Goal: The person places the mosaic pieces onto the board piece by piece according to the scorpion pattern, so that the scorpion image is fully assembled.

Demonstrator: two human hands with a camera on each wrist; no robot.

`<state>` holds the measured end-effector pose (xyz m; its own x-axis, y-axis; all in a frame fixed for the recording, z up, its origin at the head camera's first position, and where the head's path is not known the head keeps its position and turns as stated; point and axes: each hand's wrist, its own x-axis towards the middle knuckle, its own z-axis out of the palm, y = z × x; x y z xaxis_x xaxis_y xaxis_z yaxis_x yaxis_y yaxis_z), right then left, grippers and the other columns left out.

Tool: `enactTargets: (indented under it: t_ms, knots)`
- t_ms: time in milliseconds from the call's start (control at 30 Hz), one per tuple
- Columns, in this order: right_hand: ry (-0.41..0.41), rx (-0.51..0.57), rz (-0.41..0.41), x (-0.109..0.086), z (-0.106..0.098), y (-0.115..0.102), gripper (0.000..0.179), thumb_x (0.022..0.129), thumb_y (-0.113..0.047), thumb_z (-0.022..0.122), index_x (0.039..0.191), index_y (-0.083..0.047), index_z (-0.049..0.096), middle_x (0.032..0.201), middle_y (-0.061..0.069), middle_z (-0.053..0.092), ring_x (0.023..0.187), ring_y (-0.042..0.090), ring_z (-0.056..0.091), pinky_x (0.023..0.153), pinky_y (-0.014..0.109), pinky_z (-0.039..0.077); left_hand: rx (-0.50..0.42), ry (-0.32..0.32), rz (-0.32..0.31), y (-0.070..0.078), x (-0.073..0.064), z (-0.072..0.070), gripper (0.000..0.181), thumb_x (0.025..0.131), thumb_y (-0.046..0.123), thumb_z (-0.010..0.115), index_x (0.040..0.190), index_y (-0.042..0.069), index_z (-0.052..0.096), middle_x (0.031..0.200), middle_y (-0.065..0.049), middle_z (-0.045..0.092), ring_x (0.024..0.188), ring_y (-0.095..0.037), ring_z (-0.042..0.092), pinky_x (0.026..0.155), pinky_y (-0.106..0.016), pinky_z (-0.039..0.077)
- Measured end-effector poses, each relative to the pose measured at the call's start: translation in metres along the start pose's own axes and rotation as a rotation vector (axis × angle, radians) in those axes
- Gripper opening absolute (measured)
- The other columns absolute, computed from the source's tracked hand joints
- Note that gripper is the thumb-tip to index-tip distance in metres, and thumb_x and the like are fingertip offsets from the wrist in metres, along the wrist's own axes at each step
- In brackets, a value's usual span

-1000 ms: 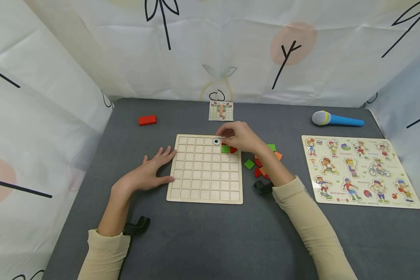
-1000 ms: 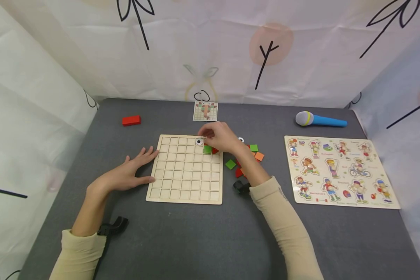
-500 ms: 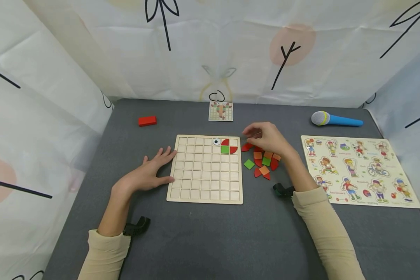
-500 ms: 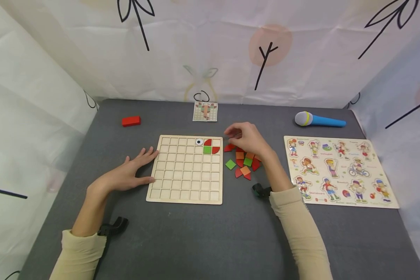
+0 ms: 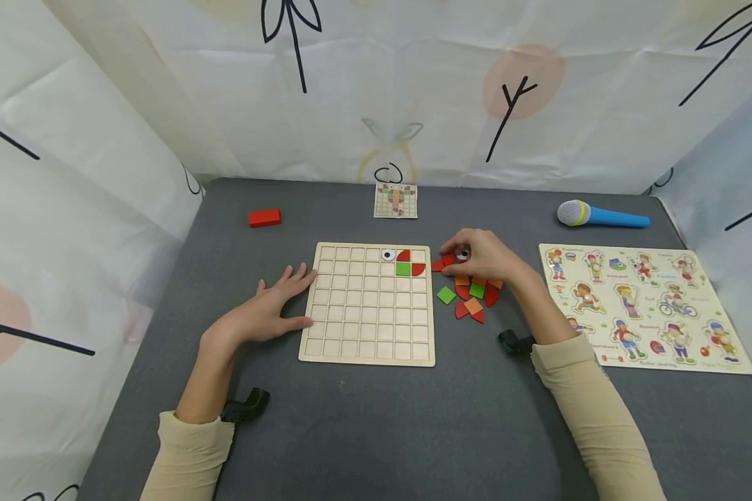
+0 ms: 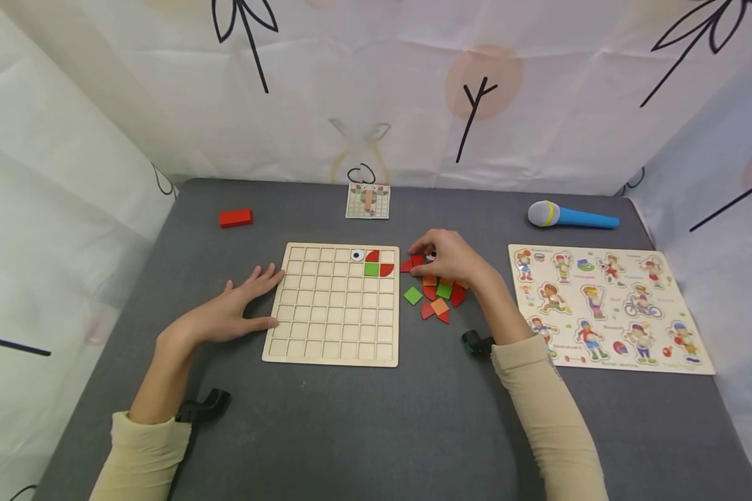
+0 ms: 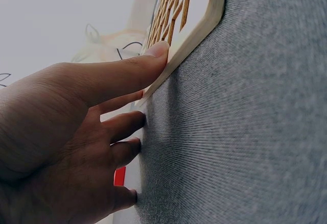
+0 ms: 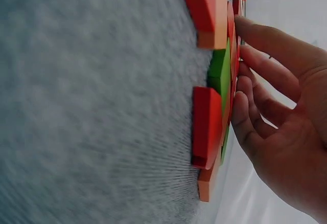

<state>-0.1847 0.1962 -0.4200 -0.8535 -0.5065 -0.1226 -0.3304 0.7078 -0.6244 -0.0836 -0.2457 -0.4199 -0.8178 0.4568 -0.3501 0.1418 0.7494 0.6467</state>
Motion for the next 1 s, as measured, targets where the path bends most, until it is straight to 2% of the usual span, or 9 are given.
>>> enactTargets:
  t_ms: [233,600,867,1000]
  knots:
    - [-0.014,-0.049,0.001,0.003,-0.002,0.001,0.030,0.094,-0.014,0.086,0.120,-0.002,0.081,0.106,0.016,0.073,0.094,0.027,0.060,0.082,0.037,0.048,0.007,0.000,0.002,-0.001,0.001,0.001,0.095,0.102,0.029,0.077,0.176,0.016,0.019,0.184,-0.018,0.004,0.171,-0.046,-0.003,0.127,-0.083,-0.008]
    - [0.030,-0.060,-0.034,0.001,0.001,0.000,0.024,0.092,-0.012,0.084,0.113,-0.002,0.080,0.106,0.016,0.075,0.094,0.027,0.064,0.085,0.039,0.052,0.005,-0.002,-0.007,0.001,0.001,0.001,0.094,0.102,0.029,0.077,0.176,0.016,0.020,0.184,-0.018,0.004,0.171,-0.046,-0.003,0.127,-0.083,-0.007]
    - [0.045,0.057,-0.094,-0.003,0.002,-0.011,0.026,0.092,-0.008,0.084,0.117,-0.003,0.080,0.112,0.015,0.078,0.092,0.024,0.074,0.083,0.030,0.060,-0.010,0.013,0.010,0.001,-0.001,0.001,0.095,0.101,0.030,0.079,0.175,0.016,0.022,0.184,-0.019,0.006,0.171,-0.046,-0.002,0.127,-0.083,-0.006]
    - [0.019,0.132,-0.125,-0.002,0.009,-0.021,0.025,0.092,-0.005,0.084,0.117,-0.002,0.079,0.114,0.015,0.076,0.092,0.024,0.077,0.087,0.038,0.067,-0.011,0.017,0.014,0.001,-0.001,0.000,0.094,0.101,0.029,0.079,0.175,0.016,0.022,0.184,-0.019,0.007,0.171,-0.047,-0.002,0.127,-0.083,-0.006]
